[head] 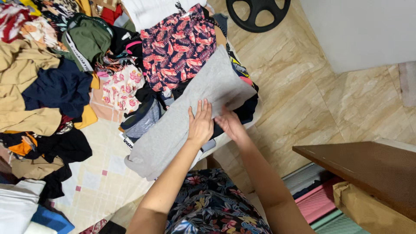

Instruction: The person folds various garments, including a grey t-shirt, a beige t-shirt, a navy blue t-shirt, an orange t-shirt, and black shorts. They pick up each item from a pile, unfold it, smooth it out, and fold it into a neat rectangle before placing it on a growing stack.

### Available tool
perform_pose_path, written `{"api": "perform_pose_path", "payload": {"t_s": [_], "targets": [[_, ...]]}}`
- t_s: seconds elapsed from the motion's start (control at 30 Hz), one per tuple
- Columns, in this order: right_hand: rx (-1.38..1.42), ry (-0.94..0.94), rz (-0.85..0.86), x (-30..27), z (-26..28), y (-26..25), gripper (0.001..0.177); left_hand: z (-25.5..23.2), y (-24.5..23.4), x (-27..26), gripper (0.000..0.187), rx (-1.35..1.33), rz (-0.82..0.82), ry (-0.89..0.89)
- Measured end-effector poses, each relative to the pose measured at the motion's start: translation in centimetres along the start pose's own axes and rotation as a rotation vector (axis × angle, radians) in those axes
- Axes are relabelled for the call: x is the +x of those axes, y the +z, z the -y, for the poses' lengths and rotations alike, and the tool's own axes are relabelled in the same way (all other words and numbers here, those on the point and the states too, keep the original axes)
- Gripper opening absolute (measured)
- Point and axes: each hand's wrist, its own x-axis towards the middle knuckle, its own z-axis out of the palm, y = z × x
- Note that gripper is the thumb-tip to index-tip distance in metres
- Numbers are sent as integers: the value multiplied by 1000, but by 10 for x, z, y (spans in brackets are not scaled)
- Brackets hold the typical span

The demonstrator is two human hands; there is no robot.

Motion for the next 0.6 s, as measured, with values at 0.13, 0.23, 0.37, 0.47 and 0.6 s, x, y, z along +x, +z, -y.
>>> {"api": "perform_pose_path", "payload": {"t_s": [0.13, 0.23, 0.37, 0.47, 0.6], "targets": [[189, 82, 15, 12, 19, 52, 51, -14, -18, -14, 66, -116, -17, 12], [53, 90, -102, 13, 40, 93, 56, -10, -14, -50, 50, -215, 11, 84], [147, 72, 90, -19, 58, 158, 55, 5, 14, -133, 32, -397, 324, 140], [-1232, -758, 182, -62, 61, 193, 65, 29, 46, -176, 39, -1142, 222, -466], [-293, -232, 191, -81, 85, 223, 65, 92, 92, -215, 28, -2493, -267, -741]]}}
